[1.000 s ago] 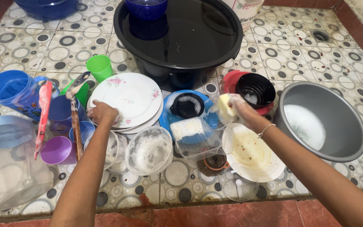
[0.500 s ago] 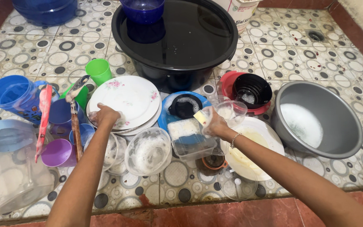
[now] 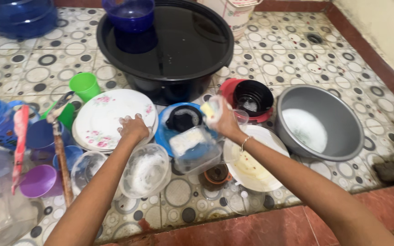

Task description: The person washes a red plastic lid and several white ceramic plates using a sponge and soapy water. They scrub each item thoroughly and place them aside on the tiled floor.

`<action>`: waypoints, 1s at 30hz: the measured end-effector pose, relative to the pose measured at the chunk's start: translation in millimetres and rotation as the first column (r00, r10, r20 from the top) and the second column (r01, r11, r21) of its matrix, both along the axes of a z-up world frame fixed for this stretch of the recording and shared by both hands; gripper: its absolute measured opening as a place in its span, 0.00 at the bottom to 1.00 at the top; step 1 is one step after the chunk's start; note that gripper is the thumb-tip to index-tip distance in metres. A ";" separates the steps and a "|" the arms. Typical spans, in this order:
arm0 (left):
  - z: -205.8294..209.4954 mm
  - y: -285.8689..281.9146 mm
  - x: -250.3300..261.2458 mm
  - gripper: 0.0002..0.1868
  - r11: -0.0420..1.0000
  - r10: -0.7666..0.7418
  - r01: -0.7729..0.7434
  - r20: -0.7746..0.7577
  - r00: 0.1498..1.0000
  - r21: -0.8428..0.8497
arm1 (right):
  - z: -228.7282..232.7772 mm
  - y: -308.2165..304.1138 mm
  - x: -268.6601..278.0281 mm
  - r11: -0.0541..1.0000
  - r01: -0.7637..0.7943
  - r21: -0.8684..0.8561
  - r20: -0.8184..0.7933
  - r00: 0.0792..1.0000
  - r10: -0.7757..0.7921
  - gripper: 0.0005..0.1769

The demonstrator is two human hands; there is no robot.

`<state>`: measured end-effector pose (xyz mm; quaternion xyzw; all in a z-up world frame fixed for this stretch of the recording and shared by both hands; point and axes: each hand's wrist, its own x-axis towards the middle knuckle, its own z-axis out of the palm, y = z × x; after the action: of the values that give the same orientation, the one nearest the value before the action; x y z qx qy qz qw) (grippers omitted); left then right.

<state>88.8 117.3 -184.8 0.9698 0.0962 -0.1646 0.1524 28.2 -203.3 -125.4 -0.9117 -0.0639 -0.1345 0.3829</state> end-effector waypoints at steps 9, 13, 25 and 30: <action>8.7 -46.5 -31.6 0.26 0.890 -0.439 0.449 -0.117 0.891 0.081 | -17.3 -169.7 24.8 0.815 0.580 0.001 0.111 0.810 -0.576 0.35; 4.1 -51.9 -35.8 0.18 0.837 -0.505 0.530 -0.185 0.843 0.132 | -16.4 -235.0 -6.9 0.708 0.696 -0.123 -0.082 0.704 -0.706 0.35; -6.7 -55.1 -24.0 0.19 0.927 -0.360 0.373 -0.176 0.916 0.046 | -30.9 -100.9 25.7 0.968 0.154 -0.196 0.021 0.988 -0.153 0.11; -29.5 -81.4 -22.3 0.20 0.968 -0.225 0.243 -0.205 0.952 0.068 | -90.1 -24.0 45.7 0.951 -0.213 -0.223 -0.652 0.758 0.017 0.28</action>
<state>66.5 36.0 -214.3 0.9594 0.0025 -0.2715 0.0765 73.9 -227.3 -215.6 -0.9416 -0.0041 0.2207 0.2542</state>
